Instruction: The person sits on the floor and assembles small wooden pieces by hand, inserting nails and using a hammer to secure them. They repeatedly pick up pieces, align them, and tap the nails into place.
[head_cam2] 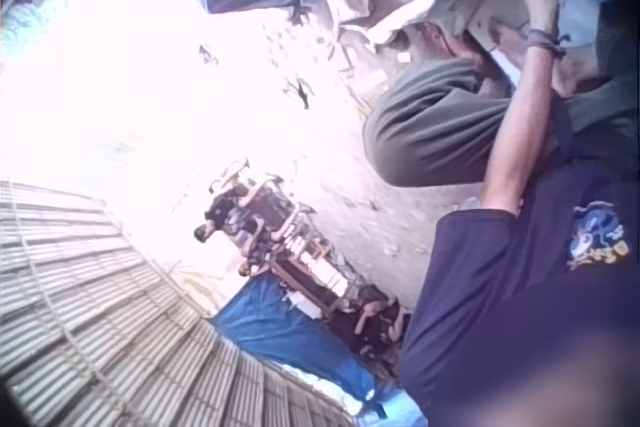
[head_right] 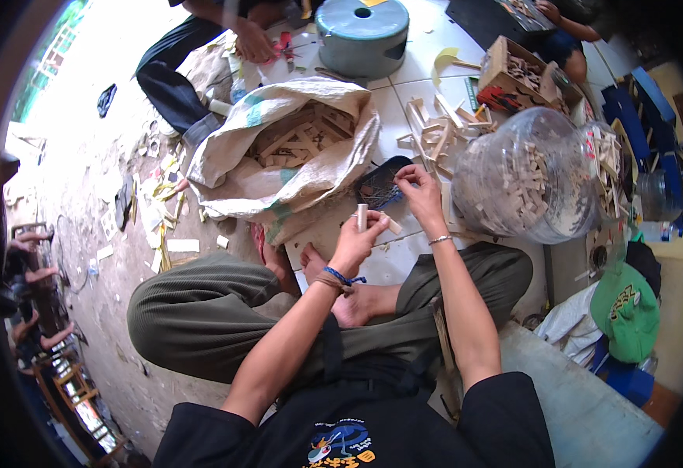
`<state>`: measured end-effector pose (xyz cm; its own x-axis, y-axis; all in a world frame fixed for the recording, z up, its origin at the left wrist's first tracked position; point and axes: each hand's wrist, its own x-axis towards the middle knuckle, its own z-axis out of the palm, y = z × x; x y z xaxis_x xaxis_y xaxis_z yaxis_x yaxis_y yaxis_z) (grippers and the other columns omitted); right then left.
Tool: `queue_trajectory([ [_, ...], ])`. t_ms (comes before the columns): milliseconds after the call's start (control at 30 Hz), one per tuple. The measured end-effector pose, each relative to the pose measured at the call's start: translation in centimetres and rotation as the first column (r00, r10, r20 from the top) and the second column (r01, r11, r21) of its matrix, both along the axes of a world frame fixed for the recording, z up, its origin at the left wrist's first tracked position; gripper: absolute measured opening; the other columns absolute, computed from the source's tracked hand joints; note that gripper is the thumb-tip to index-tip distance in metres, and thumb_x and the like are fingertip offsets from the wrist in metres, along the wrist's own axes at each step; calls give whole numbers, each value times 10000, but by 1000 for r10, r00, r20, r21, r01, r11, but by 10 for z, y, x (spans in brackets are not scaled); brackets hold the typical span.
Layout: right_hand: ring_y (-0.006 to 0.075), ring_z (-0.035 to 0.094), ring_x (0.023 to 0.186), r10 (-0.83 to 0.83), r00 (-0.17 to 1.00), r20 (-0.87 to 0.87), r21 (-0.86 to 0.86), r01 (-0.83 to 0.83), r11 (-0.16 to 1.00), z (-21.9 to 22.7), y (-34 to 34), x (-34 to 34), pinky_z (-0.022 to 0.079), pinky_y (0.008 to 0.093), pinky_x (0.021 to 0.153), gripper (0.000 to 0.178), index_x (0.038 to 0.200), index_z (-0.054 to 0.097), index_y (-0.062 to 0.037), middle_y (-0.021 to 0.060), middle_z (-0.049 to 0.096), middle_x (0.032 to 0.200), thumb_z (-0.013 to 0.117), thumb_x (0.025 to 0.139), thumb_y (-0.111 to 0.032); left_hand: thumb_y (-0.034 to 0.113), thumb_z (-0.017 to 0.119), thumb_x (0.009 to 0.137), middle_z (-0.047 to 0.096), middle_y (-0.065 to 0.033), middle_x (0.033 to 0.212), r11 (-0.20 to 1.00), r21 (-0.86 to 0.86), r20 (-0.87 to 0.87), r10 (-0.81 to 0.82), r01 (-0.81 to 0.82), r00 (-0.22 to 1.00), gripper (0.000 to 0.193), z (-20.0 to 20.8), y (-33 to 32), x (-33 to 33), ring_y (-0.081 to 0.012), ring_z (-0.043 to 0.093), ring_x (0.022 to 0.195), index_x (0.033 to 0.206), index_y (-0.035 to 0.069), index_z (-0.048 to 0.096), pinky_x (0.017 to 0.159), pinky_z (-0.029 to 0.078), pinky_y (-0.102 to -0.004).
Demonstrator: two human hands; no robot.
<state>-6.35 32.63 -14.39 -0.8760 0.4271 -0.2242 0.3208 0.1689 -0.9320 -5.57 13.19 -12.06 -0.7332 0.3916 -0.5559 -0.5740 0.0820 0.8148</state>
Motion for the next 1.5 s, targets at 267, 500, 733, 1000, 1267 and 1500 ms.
queue_trajectory([
  [267,179,724,909,-121,991,61,43,118,992,32,-48,90,560,332,830,245,1122,799,-36,109,800,1010,735,982,-226,245,813,973,695,73,955,993,113,233,-44,18,971,414,-15,-21,-2,5,433,599,1326,106,647,471,303,-192],
  [500,187,708,850,-156,971,179,-6,160,987,28,-40,108,551,318,835,331,1098,788,33,114,792,949,761,982,-276,452,639,1068,700,20,1082,966,-17,102,-256,259,961,467,-11,0,2,-23,488,671,1398,121,620,506,351,-193],
  [733,49,598,829,-203,958,203,-396,270,878,22,-9,102,455,229,735,324,1163,779,2,-2,763,985,754,1006,-281,544,342,1113,685,-45,1225,924,365,249,-210,109,945,659,-13,15,-12,-91,550,781,1628,140,423,612,455,-249],
  [1000,50,596,828,-258,953,158,-506,303,808,52,-24,109,465,220,749,311,1158,775,5,2,760,983,777,991,-258,465,414,1108,663,-32,1269,916,377,162,-207,134,965,593,15,7,-2,-78,545,807,1586,123,491,645,456,-240],
  [1267,49,617,846,-339,936,98,-613,325,720,90,-38,118,489,218,764,260,1182,762,-10,5,760,1013,768,1004,-200,412,459,1107,669,-31,1261,853,494,60,-227,169,972,591,41,-1,-6,-62,539,818,1531,6,521,711,450,-231],
  [1500,81,682,987,-314,948,57,-645,275,713,102,-39,130,544,273,848,236,1216,739,-41,11,762,1094,720,1036,-191,384,510,1099,737,-1,1157,874,456,-73,-150,167,986,461,65,0,1,-35,494,782,1356,63,718,724,412,-203],
])
